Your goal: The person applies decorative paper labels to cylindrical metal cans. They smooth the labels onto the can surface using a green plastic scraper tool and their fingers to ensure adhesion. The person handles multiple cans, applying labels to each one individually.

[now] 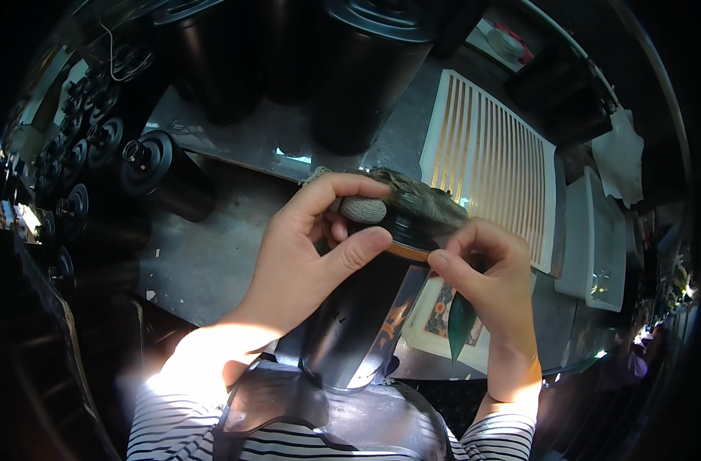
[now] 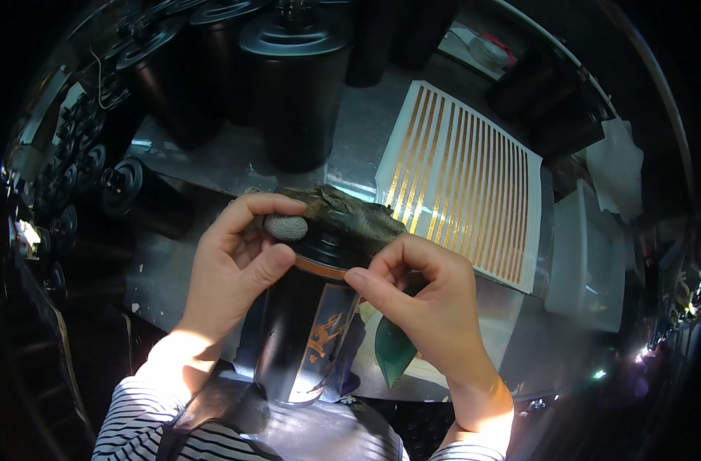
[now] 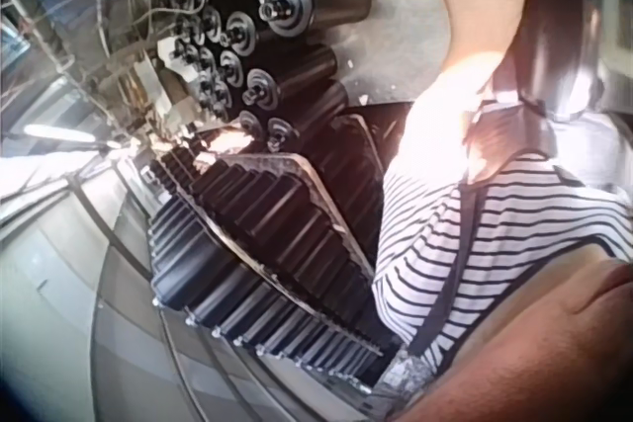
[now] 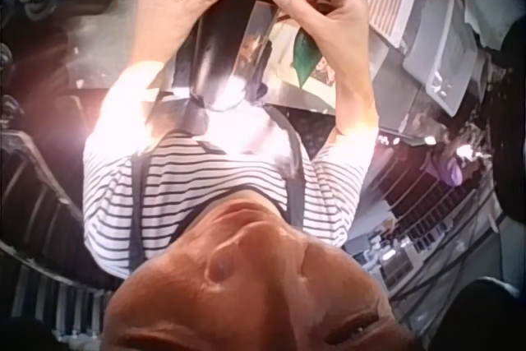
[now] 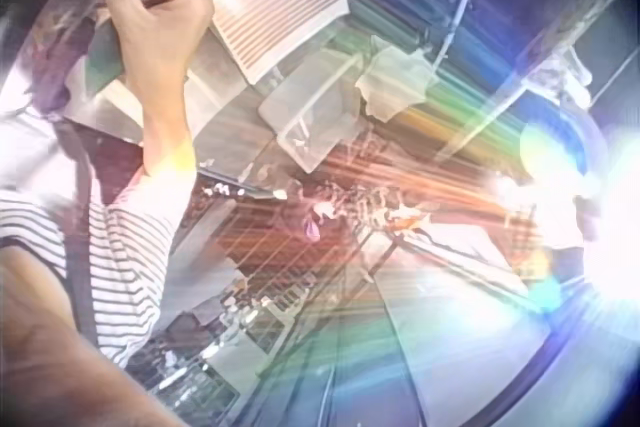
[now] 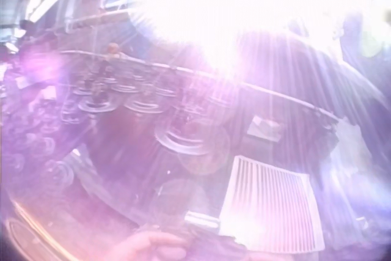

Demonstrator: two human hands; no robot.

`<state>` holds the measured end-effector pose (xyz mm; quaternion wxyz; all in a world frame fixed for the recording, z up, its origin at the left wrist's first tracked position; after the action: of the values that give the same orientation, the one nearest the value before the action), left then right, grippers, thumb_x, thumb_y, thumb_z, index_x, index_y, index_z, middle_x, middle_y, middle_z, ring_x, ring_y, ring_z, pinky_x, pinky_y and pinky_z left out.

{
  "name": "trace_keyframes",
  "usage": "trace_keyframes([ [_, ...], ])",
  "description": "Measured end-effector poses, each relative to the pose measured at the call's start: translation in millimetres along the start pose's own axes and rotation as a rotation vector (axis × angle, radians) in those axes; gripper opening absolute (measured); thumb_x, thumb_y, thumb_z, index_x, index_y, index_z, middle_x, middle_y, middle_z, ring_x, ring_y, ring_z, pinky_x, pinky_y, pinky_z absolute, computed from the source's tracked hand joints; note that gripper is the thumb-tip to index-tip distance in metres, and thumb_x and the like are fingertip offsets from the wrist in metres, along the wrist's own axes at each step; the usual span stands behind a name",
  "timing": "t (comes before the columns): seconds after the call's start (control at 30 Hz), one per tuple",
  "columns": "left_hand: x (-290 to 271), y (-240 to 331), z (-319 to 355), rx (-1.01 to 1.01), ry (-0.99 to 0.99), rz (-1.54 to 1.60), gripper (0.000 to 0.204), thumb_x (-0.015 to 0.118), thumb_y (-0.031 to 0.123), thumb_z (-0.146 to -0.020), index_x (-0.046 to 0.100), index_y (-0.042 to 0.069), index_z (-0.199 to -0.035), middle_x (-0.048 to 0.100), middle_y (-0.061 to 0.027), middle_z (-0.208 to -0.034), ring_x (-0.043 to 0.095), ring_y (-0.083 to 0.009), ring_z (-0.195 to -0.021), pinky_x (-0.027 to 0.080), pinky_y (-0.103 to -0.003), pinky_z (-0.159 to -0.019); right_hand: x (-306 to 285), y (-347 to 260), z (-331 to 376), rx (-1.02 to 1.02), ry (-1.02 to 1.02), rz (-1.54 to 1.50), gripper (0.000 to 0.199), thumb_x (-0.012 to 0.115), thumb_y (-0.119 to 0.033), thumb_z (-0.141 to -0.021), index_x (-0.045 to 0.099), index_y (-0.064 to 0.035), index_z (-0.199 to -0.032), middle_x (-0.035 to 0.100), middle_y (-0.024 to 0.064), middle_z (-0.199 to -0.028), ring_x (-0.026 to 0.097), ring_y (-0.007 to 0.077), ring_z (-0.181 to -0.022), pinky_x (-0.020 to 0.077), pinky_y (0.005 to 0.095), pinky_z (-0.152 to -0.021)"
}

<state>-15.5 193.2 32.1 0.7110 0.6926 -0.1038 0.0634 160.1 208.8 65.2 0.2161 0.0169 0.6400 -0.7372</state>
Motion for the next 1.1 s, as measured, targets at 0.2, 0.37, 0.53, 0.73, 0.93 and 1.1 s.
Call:
trace_keyframes([
  [0.2,-2,-4,-4,-0.065,-0.039,0.149,0.034,0.069,0.016,-0.08,0.056,0.003,-0.108,0.057,-0.0025,-0.101,0.054,-0.0095,-0.092,0.043,-0.022,-0.085,0,1,0,-0.003,0.006,-0.004,0.016,0.072,-0.009,-0.074,0.059,-0.002,-0.069,0.055,-0.0021,-0.062,0.046,0.0018,-0.056,0.0345,0.0148,-0.051],
  [0.37,-1,-7,-1,-0.013,-0.025,0.091,0.028,0.065,0.009,-0.083,0.057,0.002,-0.109,0.057,-0.0005,-0.094,0.052,-0.0034,-0.082,0.042,-0.016,-0.072,-1,2,-1,-0.004,-0.002,0.009,0.017,0.073,-0.009,-0.074,0.059,-0.0018,-0.069,0.055,-0.0025,-0.062,0.047,0.0017,-0.056,0.0346,0.0146,-0.051],
  [0.53,-6,-3,-1,0.104,0.059,0.034,0.025,0.063,0.006,-0.083,0.06,0.003,-0.107,0.06,-0.003,-0.097,0.056,-0.0092,-0.086,0.045,-0.022,-0.079,-1,1,-1,-0.014,-0.001,0.006,0.016,0.073,-0.009,-0.074,0.059,-0.0018,-0.069,0.055,-0.0022,-0.062,0.047,0.0018,-0.055,0.0355,0.0148,-0.051],
  [0.73,36,36,43,0.534,0.011,-0.909,0.05,0.068,0.008,-0.067,0.063,0.025,-0.114,0.065,-0.0073,-0.089,0.049,-0.0288,-0.114,0.018,-0.06,-0.099,0,-3,-3,-0.019,-0.01,0.024,0.017,0.073,-0.01,-0.075,0.059,-0.0012,-0.069,0.058,0.0003,-0.062,0.054,0.0033,-0.058,0.0383,0.0154,-0.051],
  [0.93,12,-5,50,0.236,0.138,-0.23,0.065,0.073,0.009,-0.07,0.048,0.009,-0.13,0.046,-0.0238,-0.129,0.034,-0.0348,-0.129,0.029,-0.042,-0.103,1,-2,-1,-0.05,-0.013,0.03,0.018,0.072,-0.008,-0.075,0.058,-0.0002,-0.068,0.058,0.0018,-0.063,0.056,0.0053,-0.058,0.0406,0.016,-0.052],
  [1.1,11,-1,47,0.19,0.107,-0.257,0.068,0.073,0.017,-0.073,0.043,0.008,-0.133,0.046,-0.0206,-0.131,0.033,-0.0343,-0.13,0.029,-0.039,-0.104,0,0,2,-0.06,-0.018,-0.045,0.017,0.067,-0.01,-0.081,0.058,0.0009,-0.072,0.056,0.0018,-0.063,0.053,0.0058,-0.057,0.0407,0.0173,-0.052],
])
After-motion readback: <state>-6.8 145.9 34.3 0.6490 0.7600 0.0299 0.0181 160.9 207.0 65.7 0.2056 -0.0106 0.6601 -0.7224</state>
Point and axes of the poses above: each hand's wrist, its own z-axis away from the middle knuckle, its own x-axis out of the palm, y = z × x, the point moved 7 cm from there along -z, towards the middle knuckle
